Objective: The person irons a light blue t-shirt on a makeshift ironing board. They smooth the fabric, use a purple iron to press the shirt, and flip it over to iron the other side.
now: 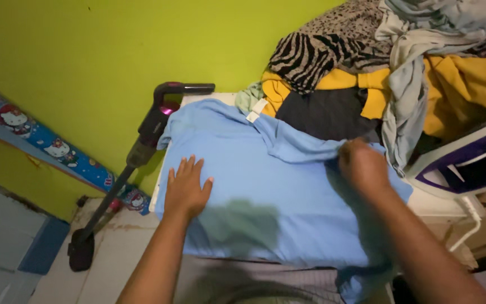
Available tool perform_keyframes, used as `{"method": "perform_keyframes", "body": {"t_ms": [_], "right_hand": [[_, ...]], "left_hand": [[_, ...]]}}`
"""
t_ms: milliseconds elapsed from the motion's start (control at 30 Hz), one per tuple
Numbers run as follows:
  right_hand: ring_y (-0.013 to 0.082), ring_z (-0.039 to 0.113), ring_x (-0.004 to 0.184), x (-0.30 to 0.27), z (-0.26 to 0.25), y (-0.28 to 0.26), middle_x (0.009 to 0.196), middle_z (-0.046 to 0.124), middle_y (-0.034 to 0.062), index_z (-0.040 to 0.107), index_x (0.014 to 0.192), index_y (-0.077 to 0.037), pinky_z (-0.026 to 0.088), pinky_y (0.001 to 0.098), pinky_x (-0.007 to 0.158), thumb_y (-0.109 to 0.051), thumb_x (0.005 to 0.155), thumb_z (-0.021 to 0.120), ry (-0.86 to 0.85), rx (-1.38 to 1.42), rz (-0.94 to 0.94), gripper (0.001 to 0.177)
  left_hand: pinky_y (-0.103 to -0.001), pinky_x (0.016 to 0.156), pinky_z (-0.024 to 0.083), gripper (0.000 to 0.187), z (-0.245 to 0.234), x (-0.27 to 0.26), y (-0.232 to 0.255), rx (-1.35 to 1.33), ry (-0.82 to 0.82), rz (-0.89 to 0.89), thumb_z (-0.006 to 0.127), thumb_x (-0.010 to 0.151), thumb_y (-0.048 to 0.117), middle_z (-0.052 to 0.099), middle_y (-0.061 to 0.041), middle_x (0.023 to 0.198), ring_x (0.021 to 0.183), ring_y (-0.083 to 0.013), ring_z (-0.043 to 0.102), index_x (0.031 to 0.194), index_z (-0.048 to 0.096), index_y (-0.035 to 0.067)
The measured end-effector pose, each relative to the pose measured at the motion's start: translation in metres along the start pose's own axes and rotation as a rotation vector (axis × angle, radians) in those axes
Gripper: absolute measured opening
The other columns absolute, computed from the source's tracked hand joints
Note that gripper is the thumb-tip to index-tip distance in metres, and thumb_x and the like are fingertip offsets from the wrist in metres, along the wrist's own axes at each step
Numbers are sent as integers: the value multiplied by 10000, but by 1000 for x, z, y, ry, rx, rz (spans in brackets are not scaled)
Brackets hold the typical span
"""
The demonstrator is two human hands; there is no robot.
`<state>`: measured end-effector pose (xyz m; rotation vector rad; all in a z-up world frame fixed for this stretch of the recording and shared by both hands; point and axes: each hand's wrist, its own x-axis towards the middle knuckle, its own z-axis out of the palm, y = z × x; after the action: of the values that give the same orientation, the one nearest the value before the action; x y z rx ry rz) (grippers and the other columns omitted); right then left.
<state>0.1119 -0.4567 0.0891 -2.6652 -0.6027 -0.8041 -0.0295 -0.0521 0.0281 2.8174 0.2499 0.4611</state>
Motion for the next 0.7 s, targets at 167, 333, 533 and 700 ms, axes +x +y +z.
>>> {"method": "perform_keyframes", "body": {"t_ms": [167, 333, 533, 700], "right_hand": [[373, 710, 796, 93, -23, 51, 884, 706, 217, 677, 1004, -4, 537, 434, 713, -149, 1001, 723, 234, 270, 188, 152], [336, 717, 890, 132, 5, 39, 944, 718, 175, 641, 1007, -42, 550, 440, 767, -129, 933, 664, 254, 346, 138, 116], [360, 638, 1066, 101, 37, 6, 1244, 700, 154, 672, 979, -41, 484, 493, 893, -119, 882, 749, 416, -294, -319, 146], [400, 630, 1135, 96, 10, 3, 1211, 675, 180, 700, 1100, -16, 478, 477, 1027, -138, 853, 788, 283, 131, -211, 289]], "left_hand": [[-563, 1219, 158, 627, -6, -5, 8, -62, 55, -23, 571, 930, 410, 396, -161, 1593, 1514, -342, 287, 1461, 502, 84], [-566, 1209, 160, 629, -8, -3, 8, -57, 71, -19, 590, 909, 397, 411, -168, 1576, 1494, -345, 300, 1443, 514, 73], [-549, 1228, 163, 615, -13, -4, 10, -83, 63, -34, 587, 919, 390, 418, -160, 1581, 1504, -337, 307, 1447, 518, 83], [-546, 1223, 153, 628, -14, -4, 10, -61, 26, -41, 589, 916, 404, 400, -157, 1589, 1508, -330, 293, 1453, 510, 89]]}}
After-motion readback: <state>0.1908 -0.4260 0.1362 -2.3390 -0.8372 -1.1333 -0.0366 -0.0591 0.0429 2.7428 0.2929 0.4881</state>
